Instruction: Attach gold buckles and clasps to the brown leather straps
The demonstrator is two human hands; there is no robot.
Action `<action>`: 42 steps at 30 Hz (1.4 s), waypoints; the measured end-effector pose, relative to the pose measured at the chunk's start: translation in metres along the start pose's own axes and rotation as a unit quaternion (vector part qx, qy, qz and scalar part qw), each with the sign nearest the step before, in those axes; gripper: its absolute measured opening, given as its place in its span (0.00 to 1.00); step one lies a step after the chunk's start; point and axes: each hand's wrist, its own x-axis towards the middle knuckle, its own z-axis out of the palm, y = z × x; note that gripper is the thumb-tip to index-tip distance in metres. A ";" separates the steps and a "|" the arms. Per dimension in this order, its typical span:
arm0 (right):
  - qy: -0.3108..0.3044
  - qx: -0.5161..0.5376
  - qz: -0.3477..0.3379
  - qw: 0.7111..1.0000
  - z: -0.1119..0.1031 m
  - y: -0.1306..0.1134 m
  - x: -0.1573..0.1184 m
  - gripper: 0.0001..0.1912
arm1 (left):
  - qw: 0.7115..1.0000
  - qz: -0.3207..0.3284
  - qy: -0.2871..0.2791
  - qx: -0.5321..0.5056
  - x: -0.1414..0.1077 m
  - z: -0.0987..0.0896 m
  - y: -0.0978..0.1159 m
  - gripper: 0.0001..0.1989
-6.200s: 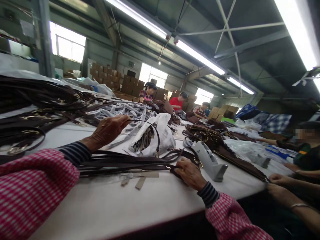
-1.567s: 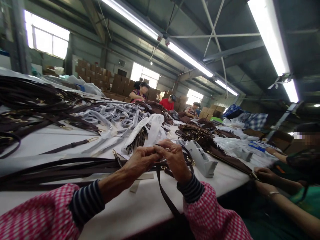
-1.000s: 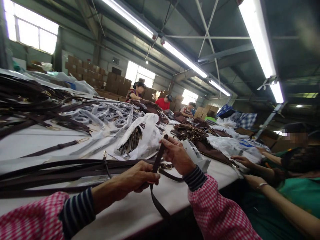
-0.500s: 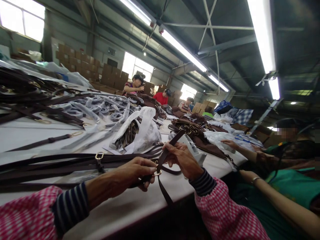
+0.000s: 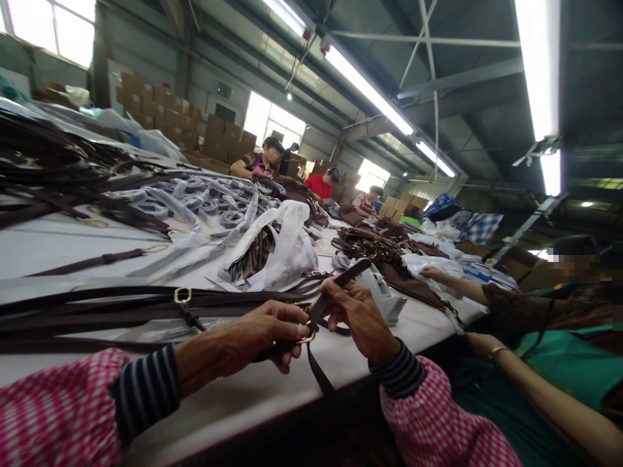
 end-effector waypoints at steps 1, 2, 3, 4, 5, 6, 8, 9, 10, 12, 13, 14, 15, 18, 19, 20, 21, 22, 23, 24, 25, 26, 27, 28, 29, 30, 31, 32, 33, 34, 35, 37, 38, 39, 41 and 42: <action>0.004 -0.008 -0.001 1.000 0.001 -0.001 -0.001 0.19 | 1.000 -0.004 0.002 0.006 0.000 0.000 0.000 0.16; 0.007 -0.016 -0.003 1.000 0.003 -0.002 -0.001 0.19 | 1.000 -0.009 0.004 0.009 0.000 -0.001 0.000 0.16; 0.011 -0.024 -0.005 1.000 0.004 -0.003 -0.001 0.19 | 1.000 -0.014 0.005 0.010 0.000 -0.001 0.000 0.16; 0.014 -0.033 -0.009 0.999 0.005 -0.004 -0.002 0.20 | 1.000 -0.017 0.005 0.010 0.000 -0.001 0.000 0.16; 0.015 -0.042 -0.012 0.999 0.006 -0.005 -0.002 0.20 | 1.000 -0.019 0.005 0.010 0.000 -0.001 0.000 0.16; 0.017 -0.051 -0.017 0.998 0.007 -0.006 -0.002 0.20 | 1.000 -0.020 0.005 0.010 0.000 -0.001 -0.001 0.16; 0.017 -0.076 -0.029 0.997 0.009 -0.007 -0.002 0.19 | 1.000 -0.025 0.012 0.012 0.000 0.000 -0.001 0.17; 0.017 -0.092 -0.036 0.995 0.010 -0.007 -0.003 0.19 | 0.999 -0.028 0.020 0.012 0.001 0.000 -0.001 0.18; 0.018 -0.110 -0.046 0.993 0.011 -0.007 -0.004 0.18 | 0.999 -0.030 0.031 0.013 0.001 0.001 -0.001 0.18; 0.020 -0.163 -0.072 0.984 0.015 -0.007 -0.008 0.17 | 0.998 -0.032 0.054 0.025 0.001 0.001 0.000 0.17; 0.020 -0.196 -0.089 0.976 0.017 -0.008 -0.010 0.17 | 0.997 -0.031 0.063 0.037 0.001 0.001 0.000 0.16; 0.019 -0.233 -0.109 0.966 0.020 -0.009 -0.011 0.17 | 0.996 -0.029 0.069 0.052 0.001 0.001 0.001 0.16; 0.016 -0.273 -0.131 0.953 0.023 -0.010 -0.012 0.17 | 0.995 -0.028 0.074 0.066 0.002 0.000 0.001 0.15; 0.002 -0.344 -0.170 0.923 0.028 -0.013 -0.010 0.17 | 0.993 -0.020 0.074 0.088 0.001 -0.002 0.002 0.16; -0.001 -0.335 -0.161 0.928 0.027 -0.013 -0.008 0.17 | 0.994 -0.014 0.071 0.087 0.001 -0.002 0.002 0.16; -0.002 -0.309 -0.143 0.940 0.026 -0.013 -0.005 0.17 | 0.994 -0.006 0.066 0.084 0.001 -0.002 0.002 0.16; 0.000 -0.269 -0.119 0.956 0.023 -0.012 -0.002 0.17 | 0.995 0.003 0.060 0.083 0.000 -0.002 0.002 0.16; 0.002 -0.227 -0.096 0.969 0.021 -0.011 0.001 0.17 | 0.995 0.009 0.056 0.084 0.000 -0.002 0.003 0.15; 0.006 -0.191 -0.076 0.979 0.019 -0.009 0.003 0.17 | 0.995 0.013 0.054 0.086 0.000 -0.001 0.003 0.15; 0.011 -0.165 -0.065 0.984 0.017 -0.007 0.004 0.18 | 0.994 0.015 0.053 0.090 0.000 0.000 0.003 0.15; 0.015 -0.150 -0.061 0.987 0.016 -0.006 0.005 0.17 | 0.994 0.014 0.051 0.092 0.000 0.000 0.004 0.15; 0.018 -0.145 -0.062 0.987 0.015 -0.005 0.004 0.17 | 0.994 0.012 0.050 0.093 0.000 0.001 0.004 0.15; 0.021 -0.144 -0.067 0.987 0.015 -0.004 0.003 0.17 | 0.994 0.008 0.049 0.093 0.000 0.001 0.004 0.14; 0.023 -0.147 -0.072 0.986 0.016 -0.004 0.001 0.17 | 0.995 0.007 0.049 0.090 0.000 0.001 0.004 0.14; 0.026 -0.150 -0.076 0.985 0.017 -0.004 0.000 0.17 | 0.995 0.007 0.050 0.087 0.000 0.001 0.004 0.14; 0.029 -0.152 -0.079 0.985 0.017 -0.004 -0.001 0.17 | 0.995 0.006 0.051 0.084 0.000 0.000 0.004 0.13; 0.032 -0.151 -0.080 0.985 0.018 -0.004 -0.002 0.17 | 0.995 0.006 0.053 0.081 0.000 0.000 0.004 0.12; 0.034 -0.149 -0.078 0.985 0.018 -0.003 -0.002 0.17 | 0.995 0.005 0.055 0.079 0.000 0.000 0.004 0.12; 0.037 -0.145 -0.076 0.986 0.018 -0.003 -0.002 0.17 | 0.995 0.003 0.055 0.077 0.000 -0.001 0.004 0.12; 0.039 -0.143 -0.074 0.986 0.019 -0.002 -0.002 0.17 | 0.995 0.000 0.056 0.077 0.000 -0.001 0.003 0.12; 0.040 -0.144 -0.073 0.986 0.019 0.000 -0.002 0.17 | 0.995 -0.005 0.056 0.078 0.000 -0.002 0.003 0.12; 0.040 -0.165 -0.080 0.982 0.020 0.002 -0.003 0.17 | 0.995 -0.013 0.058 0.077 0.000 -0.003 0.001 0.11; 0.039 -0.189 -0.091 0.977 0.022 0.002 -0.005 0.17 | 0.995 -0.017 0.060 0.076 0.000 -0.003 0.001 0.10; 0.039 -0.224 -0.108 0.968 0.024 0.002 -0.006 0.16 | 0.995 -0.020 0.061 0.076 0.000 -0.003 0.000 0.10; 0.042 -0.330 -0.158 0.930 0.031 0.001 -0.011 0.15 | 0.994 -0.024 0.069 0.078 0.001 -0.002 -0.001 0.08; 0.045 -0.389 -0.185 0.901 0.036 0.000 -0.014 0.15 | 0.993 -0.027 0.078 0.080 0.001 -0.001 -0.001 0.08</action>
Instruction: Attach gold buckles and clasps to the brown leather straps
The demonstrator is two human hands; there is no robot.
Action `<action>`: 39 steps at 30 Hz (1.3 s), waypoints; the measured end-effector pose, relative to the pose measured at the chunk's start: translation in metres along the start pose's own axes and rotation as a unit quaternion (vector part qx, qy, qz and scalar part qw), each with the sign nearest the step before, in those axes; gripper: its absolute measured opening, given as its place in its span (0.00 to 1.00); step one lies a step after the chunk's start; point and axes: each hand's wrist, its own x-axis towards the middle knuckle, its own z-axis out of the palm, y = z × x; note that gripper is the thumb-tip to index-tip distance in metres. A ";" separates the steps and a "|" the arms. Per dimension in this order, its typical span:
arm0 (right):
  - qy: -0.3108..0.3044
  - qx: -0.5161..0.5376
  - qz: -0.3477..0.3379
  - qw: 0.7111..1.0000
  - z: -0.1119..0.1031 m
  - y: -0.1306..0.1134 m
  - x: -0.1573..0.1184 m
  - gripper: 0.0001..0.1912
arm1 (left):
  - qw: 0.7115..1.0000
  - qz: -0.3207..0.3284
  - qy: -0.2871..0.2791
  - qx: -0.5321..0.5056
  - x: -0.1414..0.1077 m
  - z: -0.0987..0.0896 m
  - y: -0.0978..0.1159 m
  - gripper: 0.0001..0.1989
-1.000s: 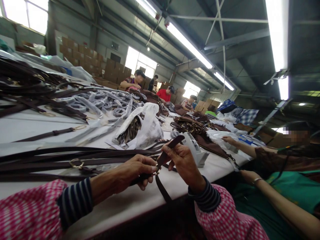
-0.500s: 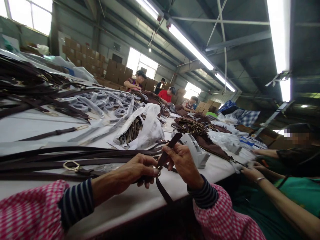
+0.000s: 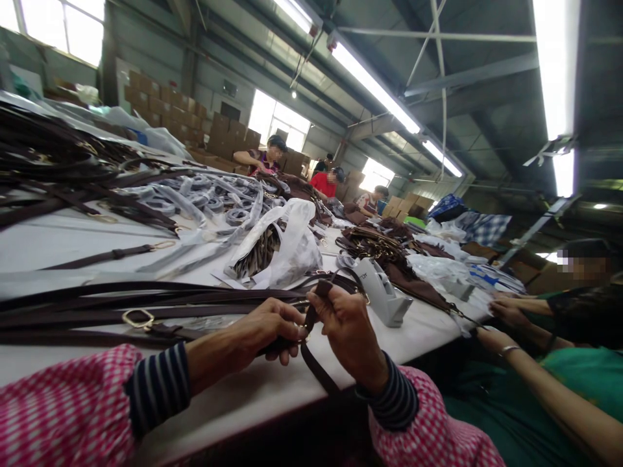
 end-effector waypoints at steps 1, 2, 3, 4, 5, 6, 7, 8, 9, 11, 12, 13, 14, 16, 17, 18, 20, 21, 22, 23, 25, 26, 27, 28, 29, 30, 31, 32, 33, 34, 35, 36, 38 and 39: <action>0.004 -0.058 -0.028 0.998 0.003 -0.005 -0.002 0.14 | 1.000 -0.003 0.013 0.003 0.001 0.001 0.000 0.08; 0.007 -0.103 -0.049 0.993 0.006 -0.010 -0.005 0.13 | 1.000 -0.003 0.031 0.004 0.001 0.003 -0.001 0.07; 0.010 -0.131 -0.063 0.989 0.010 -0.015 -0.007 0.12 | 0.999 0.001 0.050 0.005 0.002 0.005 -0.001 0.06; 0.015 -0.145 -0.074 0.987 0.015 -0.019 -0.010 0.11 | 0.998 0.008 0.069 0.005 0.002 0.006 -0.001 0.05; 0.022 -0.148 -0.081 0.985 0.020 -0.023 -0.013 0.11 | 0.996 0.018 0.083 0.004 0.001 0.008 -0.001 0.04; 0.031 -0.143 -0.085 0.986 0.025 -0.025 -0.015 0.11 | 0.995 0.026 0.092 0.005 0.001 0.009 -0.001 0.04; 0.038 -0.132 -0.082 0.987 0.029 -0.026 -0.017 0.12 | 0.995 0.031 0.092 0.007 0.000 0.010 0.000 0.04; 0.040 -0.110 -0.072 0.990 0.032 -0.026 -0.017 0.12 | 0.996 0.031 0.086 0.012 -0.002 0.011 0.001 0.04; 0.037 -0.078 -0.053 0.995 0.034 -0.024 -0.016 0.12 | 0.997 0.028 0.075 0.016 -0.003 0.012 0.002 0.04; 0.024 0.018 -0.002 1.000 0.031 -0.018 -0.011 0.12 | 0.999 0.036 0.037 0.017 -0.006 0.012 0.007 0.03; 0.022 0.082 0.026 0.996 0.027 -0.013 -0.007 0.10 | 0.999 0.051 0.014 0.012 -0.006 0.011 0.009 0.07; 0.024 0.151 0.050 0.987 0.022 -0.008 -0.002 0.08 | 0.997 0.071 -0.002 0.006 -0.005 0.009 0.011 0.13; 0.029 0.218 0.069 0.973 0.016 -0.004 0.003 0.05 | 0.996 0.090 -0.009 0.005 -0.003 0.005 0.012 0.19; 0.035 0.321 0.089 0.942 0.001 0.002 0.011 0.10 | 0.994 0.103 0.009 0.031 0.002 -0.004 0.012 0.25; 0.035 0.344 0.090 0.934 -0.006 0.004 0.014 0.14 | 0.993 0.097 0.024 0.058 0.004 -0.009 0.012 0.23; 0.033 0.346 0.083 0.934 -0.012 0.003 0.016 0.15 | 0.992 0.087 0.036 0.088 0.006 -0.015 0.011 0.20; 0.013 0.303 0.061 0.951 -0.020 0.000 0.016 0.20 | 0.987 0.078 0.041 0.133 0.008 -0.023 0.010 0.17; -0.009 0.272 0.047 0.961 -0.022 -0.002 0.015 0.24 | 0.986 0.086 0.039 0.141 0.008 -0.025 0.010 0.17; -0.036 0.245 0.034 0.968 -0.022 -0.004 0.013 0.28 | 0.985 0.099 0.035 0.135 0.007 -0.026 0.011 0.16; -0.060 0.226 0.023 0.972 -0.022 -0.006 0.011 0.31 | 0.986 0.112 0.031 0.120 0.006 -0.025 0.012 0.15; -0.080 0.216 0.022 0.973 -0.018 -0.007 0.008 0.31 | 0.988 0.129 0.021 0.079 0.003 -0.023 0.014 0.13; -0.075 0.221 0.031 0.972 -0.016 -0.006 0.006 0.28 | 0.989 0.130 0.019 0.062 0.002 -0.021 0.014 0.13; -0.061 0.228 0.046 0.971 -0.014 -0.005 0.005 0.25 | 0.990 0.129 0.021 0.051 0.002 -0.020 0.015 0.14; -0.046 0.234 0.060 0.969 -0.012 -0.003 0.004 0.23 | 0.991 0.126 0.028 0.041 0.002 -0.020 0.015 0.15; -0.033 0.238 0.073 0.968 -0.011 -0.001 0.003 0.21 | 0.991 0.123 0.038 0.032 0.001 -0.019 0.014 0.16; -0.022 0.240 0.079 0.967 -0.009 0.002 0.002 0.21 | 0.991 0.123 0.048 0.022 0.001 -0.019 0.014 0.16; -0.011 0.238 0.079 0.968 -0.008 0.005 0.001 0.21 | 0.990 0.125 0.058 0.014 0.001 -0.019 0.015 0.16; 0.002 0.231 0.075 0.970 -0.008 0.008 0.000 0.21 | 0.989 0.128 0.068 0.007 0.001 -0.019 0.016 0.16; 0.014 0.222 0.071 0.972 -0.007 0.011 -0.001 0.20 | 0.988 0.131 0.076 0.005 0.000 -0.018 0.017 0.15; 0.025 0.213 0.072 0.974 -0.006 0.014 -0.002 0.19 | 0.987 0.137 0.085 0.008 -0.001 -0.016 0.018 0.15; 0.034 0.207 0.078 0.975 -0.005 0.017 -0.003 0.19 | 0.985 0.143 0.091 0.015 -0.001 -0.014 0.020 0.15; 0.044 0.204 0.089 0.974 -0.004 0.021 -0.004 0.19 | 0.984 0.148 0.096 0.024 -0.002 -0.012 0.021 0.15; 0.058 0.201 0.108 0.972 -0.001 0.027 -0.005 0.20 | 0.981 0.156 0.103 0.047 -0.003 -0.007 0.023 0.15; 0.065 0.196 0.111 0.972 0.000 0.029 -0.005 0.20 | 0.979 0.160 0.108 0.059 -0.004 -0.005 0.023 0.15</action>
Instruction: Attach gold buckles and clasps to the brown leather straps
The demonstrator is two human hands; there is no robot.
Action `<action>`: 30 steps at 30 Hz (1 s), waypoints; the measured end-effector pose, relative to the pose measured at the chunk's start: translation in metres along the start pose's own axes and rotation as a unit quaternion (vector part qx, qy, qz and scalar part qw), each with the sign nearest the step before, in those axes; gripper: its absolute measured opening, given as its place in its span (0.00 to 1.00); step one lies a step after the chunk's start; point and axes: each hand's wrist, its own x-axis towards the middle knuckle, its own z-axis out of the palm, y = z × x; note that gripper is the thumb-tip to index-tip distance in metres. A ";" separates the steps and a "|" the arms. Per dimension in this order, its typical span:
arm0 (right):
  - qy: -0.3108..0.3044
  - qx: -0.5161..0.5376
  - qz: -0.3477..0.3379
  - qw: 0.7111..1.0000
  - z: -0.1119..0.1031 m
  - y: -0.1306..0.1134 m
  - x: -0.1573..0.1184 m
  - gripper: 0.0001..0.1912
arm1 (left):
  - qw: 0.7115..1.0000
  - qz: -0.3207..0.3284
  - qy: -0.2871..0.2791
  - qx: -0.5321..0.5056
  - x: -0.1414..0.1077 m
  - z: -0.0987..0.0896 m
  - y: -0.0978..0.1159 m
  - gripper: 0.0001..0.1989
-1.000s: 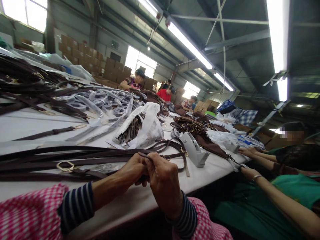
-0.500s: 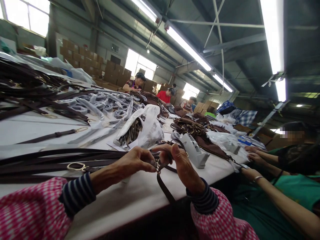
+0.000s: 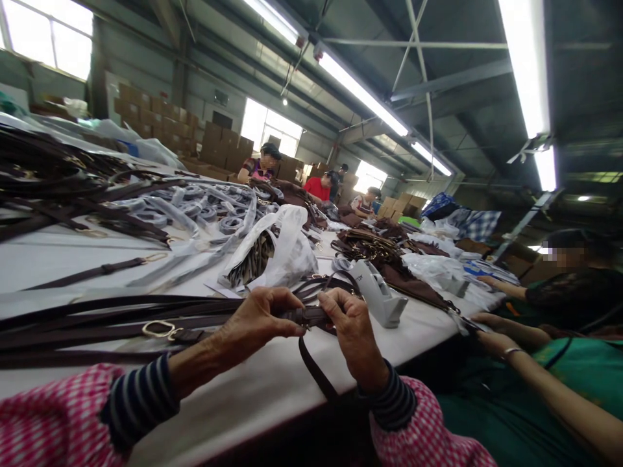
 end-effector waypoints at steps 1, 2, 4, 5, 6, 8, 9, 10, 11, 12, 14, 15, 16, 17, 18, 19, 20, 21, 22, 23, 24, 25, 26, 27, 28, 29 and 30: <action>0.007 -0.009 -0.005 1.000 0.001 0.002 0.000 0.20 | 1.000 0.004 0.006 0.010 -0.001 0.002 0.000 0.14; 0.013 -0.023 -0.016 1.000 0.002 0.002 0.000 0.19 | 1.000 0.005 0.013 0.017 -0.001 0.003 -0.001 0.14; 0.019 -0.054 -0.044 0.997 0.006 0.001 -0.001 0.17 | 0.999 0.012 0.027 0.026 -0.001 0.004 -0.004 0.14; 0.020 -0.064 -0.056 0.996 0.009 0.000 -0.002 0.17 | 0.999 0.017 0.031 0.029 -0.001 0.004 -0.006 0.13; 0.019 -0.069 -0.066 0.995 0.011 -0.001 -0.004 0.17 | 0.999 0.022 0.033 0.033 -0.001 0.003 -0.008 0.13; 0.011 -0.067 -0.073 0.995 0.016 -0.003 -0.006 0.17 | 0.998 0.032 0.032 0.040 -0.001 0.002 -0.012 0.12; 0.004 -0.064 -0.072 0.995 0.018 -0.004 -0.007 0.17 | 0.998 0.038 0.030 0.042 -0.001 0.002 -0.012 0.12; -0.003 -0.060 -0.070 0.996 0.020 -0.004 -0.007 0.17 | 0.998 0.042 0.027 0.043 -0.001 0.002 -0.012 0.11; -0.009 -0.057 -0.067 0.996 0.022 -0.004 -0.007 0.17 | 0.998 0.046 0.025 0.044 -0.002 0.002 -0.012 0.11; -0.013 -0.054 -0.065 0.996 0.023 -0.004 -0.007 0.18 | 0.997 0.049 0.024 0.046 -0.003 0.003 -0.010 0.11; -0.016 -0.052 -0.062 0.997 0.026 -0.004 -0.007 0.19 | 0.997 0.051 0.028 0.050 -0.006 0.005 -0.006 0.11; -0.016 -0.053 -0.059 0.997 0.027 -0.003 -0.007 0.19 | 0.997 0.052 0.032 0.053 -0.007 0.006 -0.003 0.11; -0.018 -0.054 -0.055 0.997 0.029 -0.002 -0.007 0.20 | 0.996 0.053 0.036 0.057 -0.009 0.008 -0.001 0.11; -0.017 -0.058 -0.051 0.997 0.031 -0.001 -0.008 0.20 | 0.996 0.056 0.039 0.060 -0.010 0.009 0.000 0.11; -0.015 -0.063 -0.047 0.997 0.034 0.000 -0.009 0.20 | 0.995 0.059 0.040 0.066 -0.011 0.010 0.001 0.11; -0.011 -0.066 -0.043 0.997 0.037 0.001 -0.011 0.20 | 0.995 0.063 0.038 0.073 -0.012 0.011 0.000 0.11; -0.005 -0.066 -0.039 0.997 0.039 0.002 -0.013 0.19 | 0.994 0.066 0.037 0.081 -0.012 0.011 -0.001 0.09; 0.001 -0.061 -0.038 0.997 0.042 0.002 -0.016 0.18 | 0.993 0.067 0.037 0.087 -0.012 0.010 -0.002 0.07; 0.007 -0.053 -0.041 0.998 0.043 0.002 -0.017 0.16 | 0.993 0.066 0.036 0.091 -0.011 0.009 -0.005 0.06; 0.007 -0.041 -0.046 0.998 0.043 0.002 -0.019 0.14 | 0.994 0.064 0.032 0.088 -0.009 0.008 -0.007 0.06; -0.004 -0.028 -0.053 0.998 0.042 0.001 -0.019 0.12 | 0.995 0.058 0.025 0.073 -0.008 0.005 -0.009 0.08; -0.027 -0.016 -0.060 0.998 0.040 0.000 -0.019 0.13 | 0.998 0.046 0.008 0.046 -0.005 0.002 -0.010 0.11; -0.061 -0.008 -0.066 0.996 0.036 -0.001 -0.018 0.14 | 0.999 0.031 -0.018 0.010 -0.003 -0.001 -0.011 0.16; -0.101 -0.004 -0.070 0.992 0.031 -0.002 -0.017 0.16 | 0.998 0.014 -0.051 -0.030 -0.001 -0.005 -0.012 0.21; -0.136 -0.007 -0.071 0.988 0.026 -0.003 -0.015 0.16 | 0.994 -0.001 -0.084 -0.068 0.002 -0.008 -0.012 0.24; -0.158 -0.019 -0.073 0.985 0.021 -0.004 -0.013 0.15 | 0.989 -0.015 -0.113 -0.094 0.005 -0.012 -0.012 0.25; -0.161 -0.043 -0.080 0.983 0.016 -0.004 -0.012 0.13 | 0.986 -0.021 -0.133 -0.102 0.007 -0.017 -0.011 0.25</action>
